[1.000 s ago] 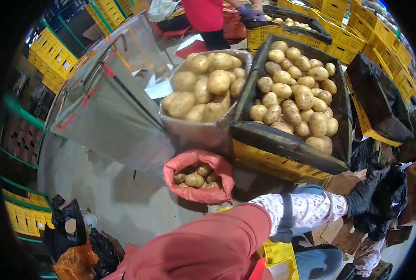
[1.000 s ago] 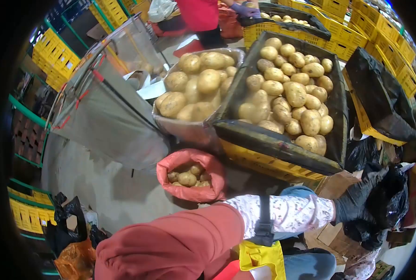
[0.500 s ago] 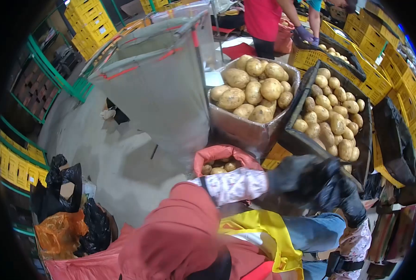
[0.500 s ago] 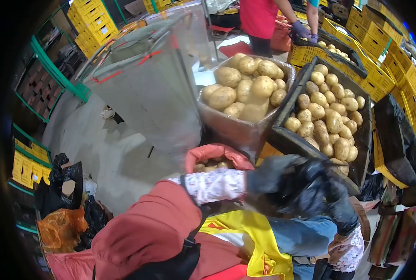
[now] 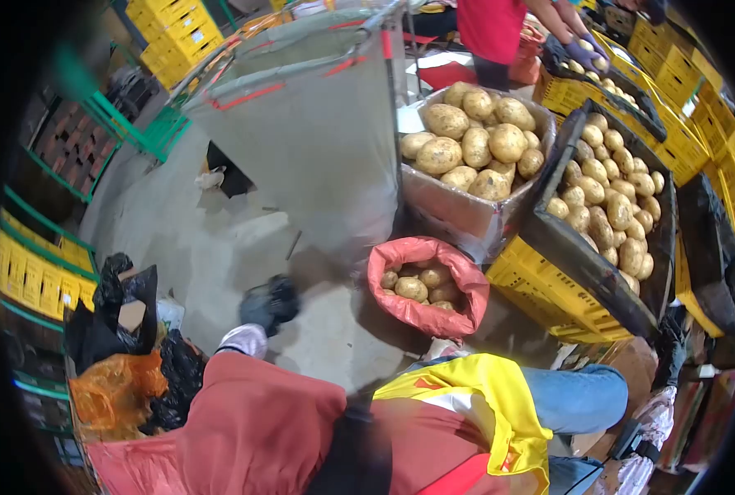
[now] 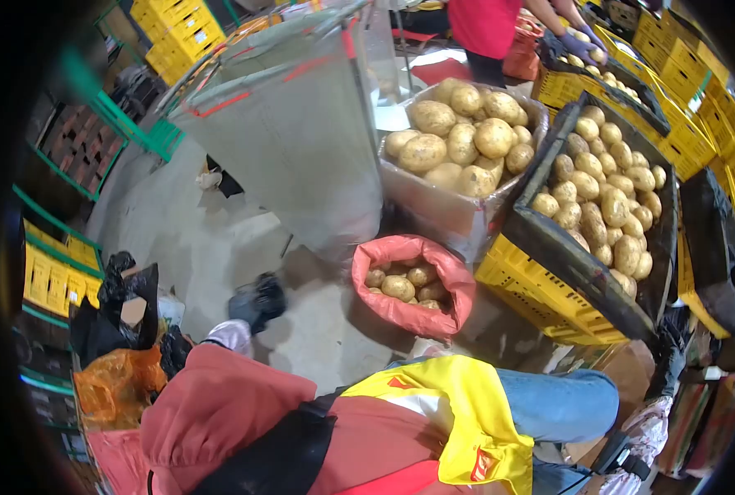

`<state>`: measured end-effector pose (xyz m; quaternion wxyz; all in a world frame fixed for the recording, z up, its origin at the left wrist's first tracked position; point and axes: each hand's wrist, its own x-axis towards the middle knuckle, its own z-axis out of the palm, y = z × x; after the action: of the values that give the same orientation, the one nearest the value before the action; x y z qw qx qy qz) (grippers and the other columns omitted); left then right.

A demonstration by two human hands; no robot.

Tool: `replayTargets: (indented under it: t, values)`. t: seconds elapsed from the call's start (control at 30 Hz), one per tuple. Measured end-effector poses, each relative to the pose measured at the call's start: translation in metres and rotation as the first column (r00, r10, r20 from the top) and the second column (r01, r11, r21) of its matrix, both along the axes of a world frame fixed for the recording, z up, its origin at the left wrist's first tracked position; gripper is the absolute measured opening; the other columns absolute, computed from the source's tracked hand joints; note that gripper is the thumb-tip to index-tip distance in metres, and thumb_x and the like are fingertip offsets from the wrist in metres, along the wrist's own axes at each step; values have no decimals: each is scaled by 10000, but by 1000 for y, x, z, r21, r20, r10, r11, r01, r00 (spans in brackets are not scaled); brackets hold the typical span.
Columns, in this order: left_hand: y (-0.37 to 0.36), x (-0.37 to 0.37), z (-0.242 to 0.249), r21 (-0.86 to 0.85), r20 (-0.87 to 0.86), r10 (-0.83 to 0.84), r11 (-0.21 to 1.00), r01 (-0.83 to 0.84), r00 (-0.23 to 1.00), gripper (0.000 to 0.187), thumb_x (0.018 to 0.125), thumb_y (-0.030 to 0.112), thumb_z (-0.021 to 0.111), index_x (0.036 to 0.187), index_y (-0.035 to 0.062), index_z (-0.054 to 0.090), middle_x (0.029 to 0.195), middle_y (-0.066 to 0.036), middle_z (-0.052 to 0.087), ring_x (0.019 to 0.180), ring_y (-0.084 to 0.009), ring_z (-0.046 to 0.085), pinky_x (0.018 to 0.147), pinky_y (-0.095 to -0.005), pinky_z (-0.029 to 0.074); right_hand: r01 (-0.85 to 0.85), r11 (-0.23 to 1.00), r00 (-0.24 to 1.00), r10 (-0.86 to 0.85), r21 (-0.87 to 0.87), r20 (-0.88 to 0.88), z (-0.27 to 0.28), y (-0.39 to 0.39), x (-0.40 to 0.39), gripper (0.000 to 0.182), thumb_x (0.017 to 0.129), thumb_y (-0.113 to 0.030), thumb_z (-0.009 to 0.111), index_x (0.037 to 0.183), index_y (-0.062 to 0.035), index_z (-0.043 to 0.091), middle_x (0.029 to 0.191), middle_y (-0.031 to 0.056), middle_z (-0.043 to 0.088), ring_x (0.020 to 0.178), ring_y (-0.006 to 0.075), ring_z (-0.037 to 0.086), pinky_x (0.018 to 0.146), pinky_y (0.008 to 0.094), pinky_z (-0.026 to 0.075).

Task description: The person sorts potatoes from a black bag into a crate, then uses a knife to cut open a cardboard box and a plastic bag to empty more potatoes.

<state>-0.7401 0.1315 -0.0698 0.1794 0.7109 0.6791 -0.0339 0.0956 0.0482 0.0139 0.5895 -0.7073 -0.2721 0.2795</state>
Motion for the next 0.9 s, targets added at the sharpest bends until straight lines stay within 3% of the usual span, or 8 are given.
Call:
replayTargets:
  t: [0.27,0.47,0.5,0.6,0.67,0.73,0.83,0.9]
  values:
    - [-22,37,-94,-502,-31,-365,811,301,931,520,681,224,697,1144,48,538,1013,-154,605,859,-290,602,731,-377,484,173,985,981,-172,-6,-89,-66,-129,37,340,814,-112,539,1147,-49,566,966,82,638,759,187,615,639,264,489]
    - [57,68,-48,-575,-176,-649,678,458,740,576,649,206,729,1162,42,526,995,-147,614,835,-286,599,722,-381,475,76,976,914,14,203,-405,-99,-209,13,243,816,-119,527,1011,-18,631,850,92,655,707,190,627,567,283,494]
    - [73,85,-26,-548,-207,-686,672,498,698,585,644,203,734,1166,41,524,992,-146,615,831,-285,598,721,-382,473,349,907,922,-377,-236,-84,-70,-193,-29,212,760,-89,624,968,-78,664,834,48,655,649,157,623,521,281,481]
    - [109,174,51,-332,-206,-781,622,709,589,615,628,194,751,1175,38,518,983,-143,619,819,-284,597,716,-384,469,368,873,906,-414,-320,-88,-125,-216,-41,223,782,-121,580,990,-100,658,772,27,653,596,124,610,462,237,446]
    - [117,249,101,-105,25,-853,516,850,521,544,660,173,732,1137,15,525,954,-166,613,838,-317,594,724,-377,470,330,870,925,-376,-366,-58,-130,-219,-73,202,813,-193,546,932,-67,651,747,49,646,594,147,603,490,275,452]
    - [78,336,178,203,243,-879,460,865,410,506,680,165,723,1123,10,532,952,-167,612,887,-317,593,757,-380,471,274,886,950,-310,-375,-39,-126,-214,-100,267,845,-264,512,874,-34,644,722,72,639,592,169,596,517,313,458]
    - [67,426,211,449,259,-941,317,835,218,472,721,150,712,1128,-1,528,940,-166,614,890,-281,595,760,-350,471,302,891,903,-381,-338,-197,-136,-189,-118,341,817,-334,592,956,-29,649,729,83,643,557,140,560,505,280,444]
    - [38,491,220,510,412,-904,335,792,118,408,758,134,698,1107,-4,540,901,-118,620,817,-203,592,719,-308,474,296,880,947,-321,-372,-7,-164,-171,-119,447,800,-456,608,977,-47,652,755,60,645,602,124,590,500,265,452]
